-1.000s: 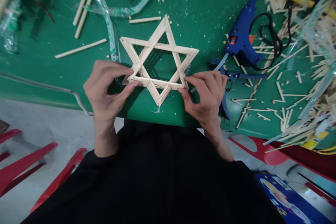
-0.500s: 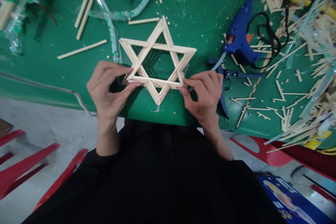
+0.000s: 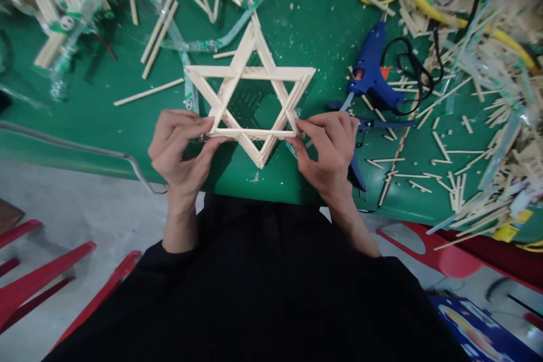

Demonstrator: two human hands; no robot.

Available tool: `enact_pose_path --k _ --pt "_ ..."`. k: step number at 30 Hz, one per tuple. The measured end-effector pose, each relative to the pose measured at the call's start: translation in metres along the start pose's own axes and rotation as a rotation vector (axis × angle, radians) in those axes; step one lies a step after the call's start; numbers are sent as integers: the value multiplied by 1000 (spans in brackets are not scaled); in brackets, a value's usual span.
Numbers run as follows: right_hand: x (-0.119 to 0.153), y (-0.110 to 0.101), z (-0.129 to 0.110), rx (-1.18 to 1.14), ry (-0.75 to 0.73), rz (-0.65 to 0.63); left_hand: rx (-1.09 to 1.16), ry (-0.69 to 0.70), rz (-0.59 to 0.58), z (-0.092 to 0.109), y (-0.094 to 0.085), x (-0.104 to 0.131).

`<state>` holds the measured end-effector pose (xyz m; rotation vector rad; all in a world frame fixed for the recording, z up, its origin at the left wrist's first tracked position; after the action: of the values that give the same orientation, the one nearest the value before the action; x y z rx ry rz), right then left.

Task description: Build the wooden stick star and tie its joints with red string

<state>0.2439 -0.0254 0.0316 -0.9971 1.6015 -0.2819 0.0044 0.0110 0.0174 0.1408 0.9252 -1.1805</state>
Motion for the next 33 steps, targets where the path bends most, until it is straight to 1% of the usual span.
enact_pose_path --k 4,6,9,13,16,20,26,28,30,33 --pt "-11 2 2 -49 -25 93 41 58 118 4 3 -3" --pt "-15 3 5 -71 -40 122 47 80 157 6 5 -4" --pt "-18 5 8 -93 -46 145 36 89 174 10 6 -5" --pt "-20 4 9 -103 -42 145 3 44 169 12 4 -4" --pt "-22 4 11 -119 -23 100 -19 5 147 12 3 -3" --pt "-21 11 15 -146 7 -12 -45 -39 133 8 2 -2" --pt "-10 29 18 -59 54 -323 -83 -127 -55 -4 3 2" --pt "-8 30 17 -52 54 -347 -88 -148 -88 -6 2 2" --pt "-9 28 16 -49 45 -333 -93 -162 -124 -5 0 0" --pt "-11 25 15 -46 32 -321 -124 -189 -180 -8 -5 -10"
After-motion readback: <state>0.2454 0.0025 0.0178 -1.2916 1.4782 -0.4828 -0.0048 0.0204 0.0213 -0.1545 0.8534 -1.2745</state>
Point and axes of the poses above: each hand's wrist, its own x-axis away from the middle knuckle, its own y-axis out of the palm, z = x × y, the point moved 4 cm from there along -x, towards the middle knuckle, and after that the axes turned 14 degrees about z, right-handed, at the moved point
